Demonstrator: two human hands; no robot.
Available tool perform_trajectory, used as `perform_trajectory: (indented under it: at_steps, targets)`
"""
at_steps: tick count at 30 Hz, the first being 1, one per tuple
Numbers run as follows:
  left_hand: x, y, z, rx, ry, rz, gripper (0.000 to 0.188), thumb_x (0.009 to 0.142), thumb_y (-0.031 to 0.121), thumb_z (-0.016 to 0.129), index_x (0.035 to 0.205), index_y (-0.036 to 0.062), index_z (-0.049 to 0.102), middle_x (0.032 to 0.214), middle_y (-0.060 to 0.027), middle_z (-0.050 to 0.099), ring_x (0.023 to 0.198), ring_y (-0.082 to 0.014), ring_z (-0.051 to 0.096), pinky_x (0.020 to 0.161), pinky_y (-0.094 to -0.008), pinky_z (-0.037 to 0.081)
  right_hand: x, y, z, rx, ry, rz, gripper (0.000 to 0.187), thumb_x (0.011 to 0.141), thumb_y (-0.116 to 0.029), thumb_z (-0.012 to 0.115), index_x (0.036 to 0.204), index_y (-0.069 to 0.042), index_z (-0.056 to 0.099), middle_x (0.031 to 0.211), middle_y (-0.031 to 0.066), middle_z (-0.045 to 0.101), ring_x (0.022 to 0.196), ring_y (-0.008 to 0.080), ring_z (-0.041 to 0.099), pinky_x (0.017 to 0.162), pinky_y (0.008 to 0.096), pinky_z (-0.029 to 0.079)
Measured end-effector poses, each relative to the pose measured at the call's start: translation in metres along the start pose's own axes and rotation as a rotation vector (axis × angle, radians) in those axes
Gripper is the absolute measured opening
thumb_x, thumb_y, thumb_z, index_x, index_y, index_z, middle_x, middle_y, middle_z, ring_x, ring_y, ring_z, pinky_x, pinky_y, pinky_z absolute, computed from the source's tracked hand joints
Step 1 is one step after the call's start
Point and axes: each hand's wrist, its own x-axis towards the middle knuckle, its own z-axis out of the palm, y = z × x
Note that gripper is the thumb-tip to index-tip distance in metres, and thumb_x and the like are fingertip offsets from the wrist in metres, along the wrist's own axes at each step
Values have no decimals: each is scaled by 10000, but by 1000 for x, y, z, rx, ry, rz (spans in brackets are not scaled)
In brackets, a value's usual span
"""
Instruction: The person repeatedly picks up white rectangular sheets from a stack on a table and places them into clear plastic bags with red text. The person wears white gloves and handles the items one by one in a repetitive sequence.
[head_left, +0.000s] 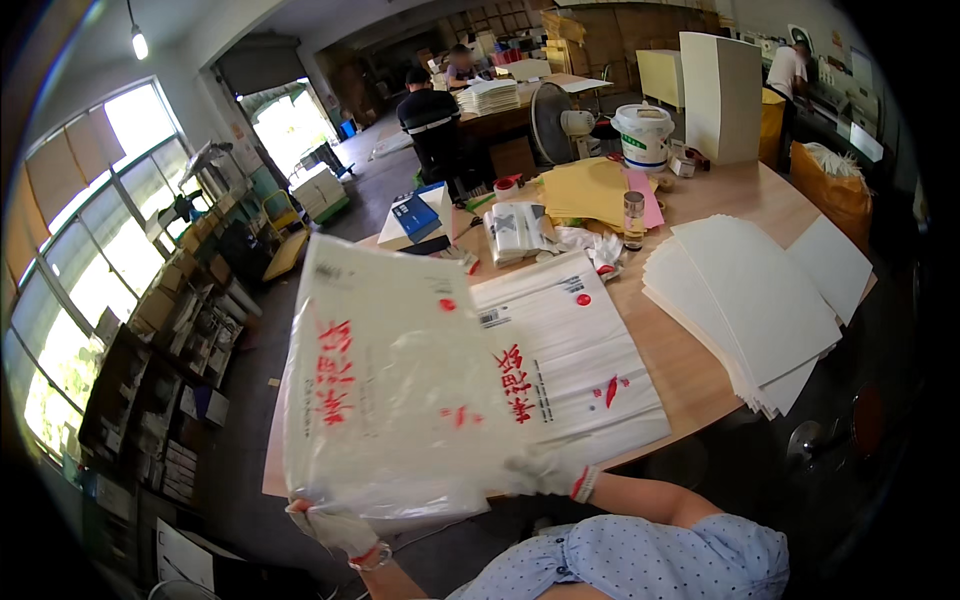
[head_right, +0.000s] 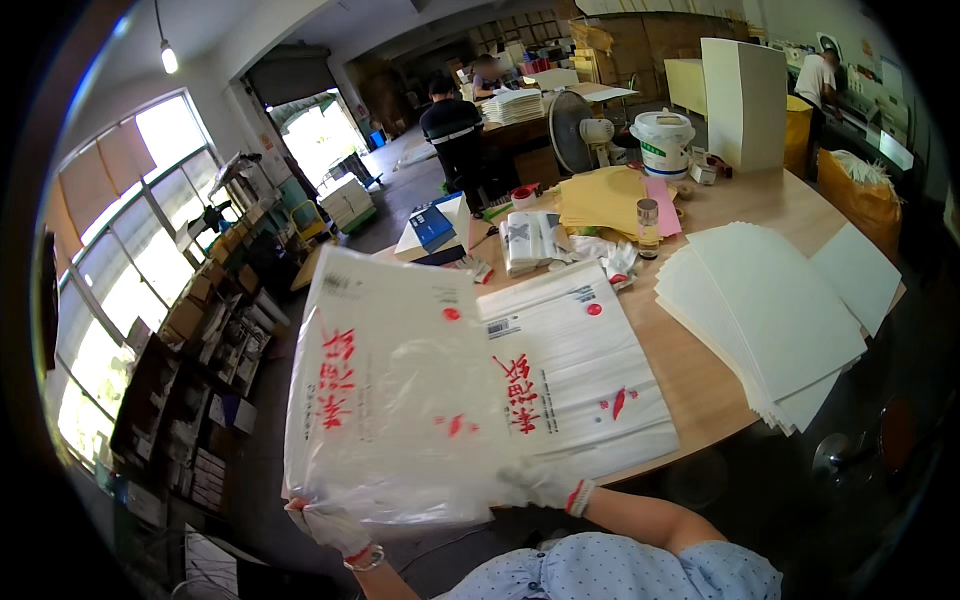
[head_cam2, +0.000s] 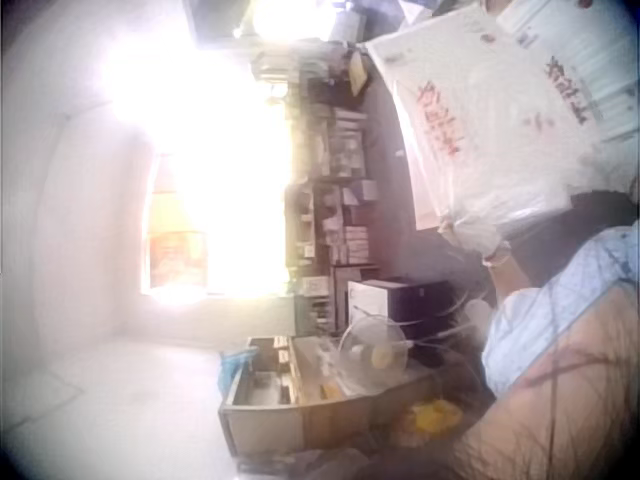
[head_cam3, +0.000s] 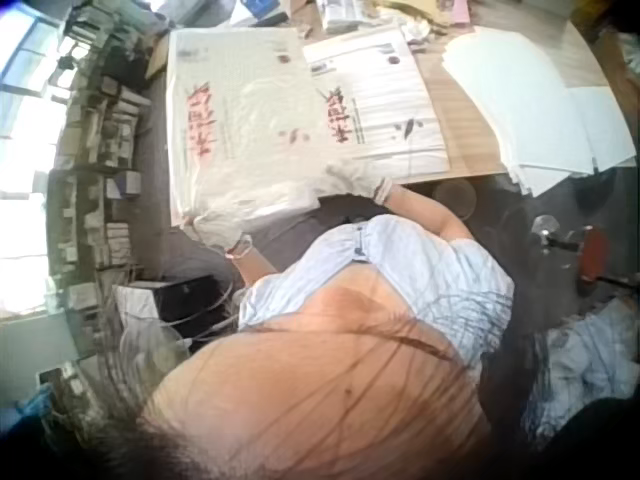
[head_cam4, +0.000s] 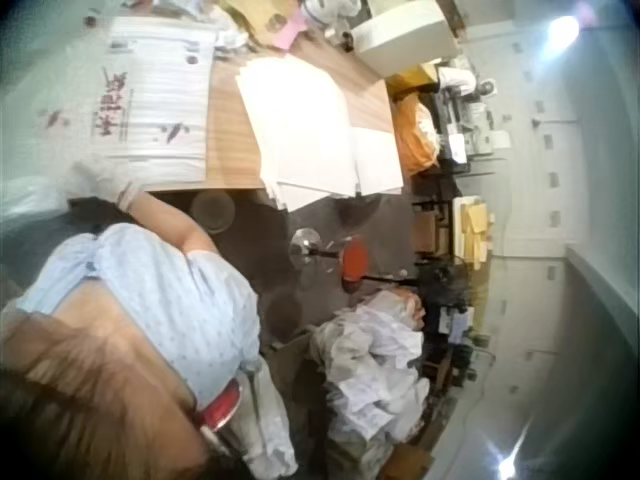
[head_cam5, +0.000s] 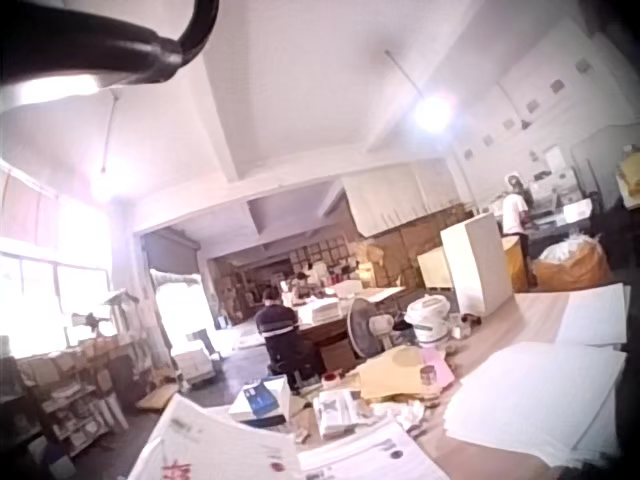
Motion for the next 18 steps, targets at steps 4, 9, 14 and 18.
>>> perform_trajectory:
  at_steps: [4, 9, 14, 18]
  targets:
    - [63, -100, -130, -158, -139, -539, 301, 933, 269, 431, 1000, -11, 518, 1103, -113, 558, 962, -202, 519, 850, -305, 427, 31, 55, 42, -154, -225, 229, 297, 932, -297, 476, 926, -17, 574, 763, 57, 621, 645, 142, 617, 583, 275, 506]
    - [75, -179, -257, 692, -23, -262, 222, 884, 104, 407, 916, -51, 562, 1150, -162, 555, 1026, -240, 533, 890, -287, 420, 70, 61, 20, -333, -114, 13, 354, 917, -358, 515, 940, -11, 578, 788, 53, 636, 736, 129, 619, 643, 258, 493]
    - [63, -185, -225, 573, -157, -334, 142, 762, -31, 492, 874, -37, 578, 1141, -171, 562, 1041, -221, 530, 892, -278, 416, 224, 58, -54, -966, 368, -324, 409, 920, -385, 493, 1087, -16, 546, 956, 100, 627, 846, 191, 607, 743, 282, 477]
    - [65, -206, -238, 825, -186, -129, 234, 769, -49, 458, 972, -20, 570, 1113, -132, 581, 995, -189, 548, 859, -263, 426, 247, 28, 10, -538, 411, -68, 345, 946, -294, 452, 1165, -44, 544, 996, 87, 610, 853, 176, 561, 760, 300, 464]
